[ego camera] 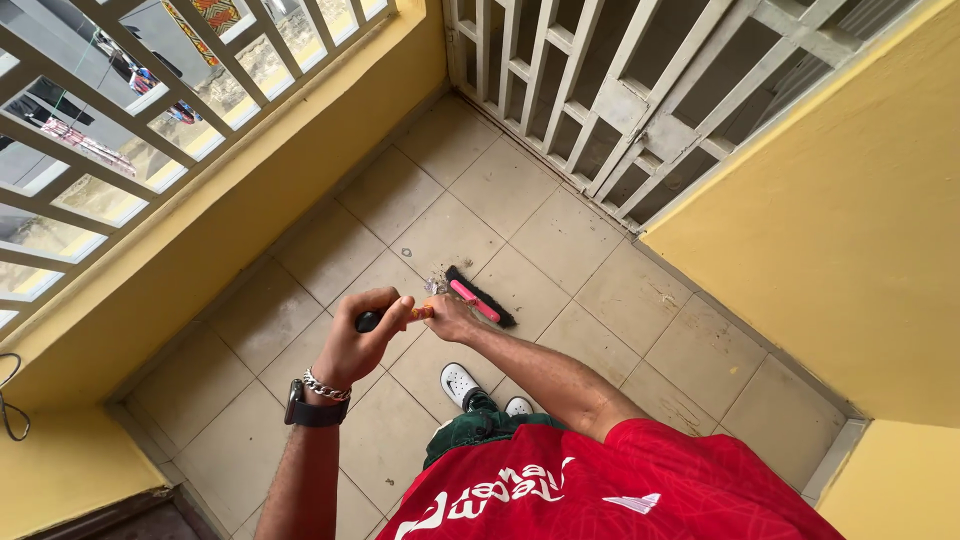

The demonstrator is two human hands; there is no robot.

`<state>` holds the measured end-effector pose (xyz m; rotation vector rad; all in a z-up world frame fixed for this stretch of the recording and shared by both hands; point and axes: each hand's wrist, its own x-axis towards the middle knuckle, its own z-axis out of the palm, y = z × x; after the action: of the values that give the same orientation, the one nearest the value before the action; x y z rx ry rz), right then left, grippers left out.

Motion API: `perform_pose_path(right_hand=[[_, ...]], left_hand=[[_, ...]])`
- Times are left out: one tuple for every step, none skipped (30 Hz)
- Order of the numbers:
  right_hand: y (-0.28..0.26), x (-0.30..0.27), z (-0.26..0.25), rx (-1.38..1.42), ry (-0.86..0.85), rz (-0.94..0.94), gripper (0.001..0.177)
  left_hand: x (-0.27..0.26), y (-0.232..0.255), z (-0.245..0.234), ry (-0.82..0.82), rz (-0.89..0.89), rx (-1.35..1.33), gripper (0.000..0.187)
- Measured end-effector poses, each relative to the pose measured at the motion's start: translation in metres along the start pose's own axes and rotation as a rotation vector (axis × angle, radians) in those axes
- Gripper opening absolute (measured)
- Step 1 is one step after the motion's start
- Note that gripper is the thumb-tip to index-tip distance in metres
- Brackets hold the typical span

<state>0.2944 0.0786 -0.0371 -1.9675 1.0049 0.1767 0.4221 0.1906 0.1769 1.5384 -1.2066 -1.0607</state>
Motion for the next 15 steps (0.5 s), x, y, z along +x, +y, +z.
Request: perform_pose_path(right_hand=[[0.006,-0.003,-0.001,-0.003,-0.004,-0.007,0.02],[0.013,-0.005,-0.002,0.047,0.038,-0.043,0.023],[0.021,-0.01,-0.003,0.099,0.08,-0.073,0.025],[0.028,-0.017,-0.008,0.098,0.075,-0.076,0.025],[0.035,-0.025,-0.012,0.142,0.115,-0.086,0.026],[0.041,-0.032,-0.015,0.186,0.156,-0.097,0.027],[0.047,-0.038,-0.022,0.189,0.152,-0.096,0.027],[0.054,-0.043,-0.029,0.181,0.176,-0.065,0.028],[0.061,-0.05,-0.035,0.175,0.202,-0.03,0.028],[0.069,-0.054,-0.039,0.18,0.199,-0.027,0.028],[0.078,-0.06,-0.041,0.161,0.237,-0.01,0.027],[0.088,-0.066,-0.043,0.141,0.274,0.008,0.027],[0.104,-0.065,-0.045,0.145,0.276,0.014,0.027],[0.121,-0.065,-0.046,0.111,0.307,0.028,0.025],[0.136,-0.065,-0.044,0.078,0.334,0.042,0.025]], left_hand=[[0.0,0.005,0.006,0.009,-0.001,0.002,0.043],[0.0,0.009,0.013,-0.04,0.058,0.036,0.04],[0.0,0.013,0.022,-0.093,0.114,0.068,0.037],[0.002,0.018,0.031,-0.089,0.111,0.068,0.037],[0.002,0.022,0.04,-0.122,0.137,0.077,0.038],[0.003,0.026,0.048,-0.155,0.164,0.087,0.04],[0.005,0.028,0.056,-0.155,0.159,0.088,0.04],[0.007,0.029,0.064,-0.177,0.172,0.075,0.04],[0.01,0.031,0.072,-0.202,0.184,0.063,0.041],[0.013,0.029,0.078,-0.206,0.179,0.063,0.041],[0.015,0.028,0.084,-0.247,0.197,0.047,0.042],[0.017,0.026,0.091,-0.288,0.215,0.03,0.044],[0.021,0.025,0.096,-0.295,0.213,0.029,0.044],[0.025,0.025,0.101,-0.309,0.209,0.037,0.042],[0.027,0.024,0.106,-0.323,0.202,0.045,0.041]])
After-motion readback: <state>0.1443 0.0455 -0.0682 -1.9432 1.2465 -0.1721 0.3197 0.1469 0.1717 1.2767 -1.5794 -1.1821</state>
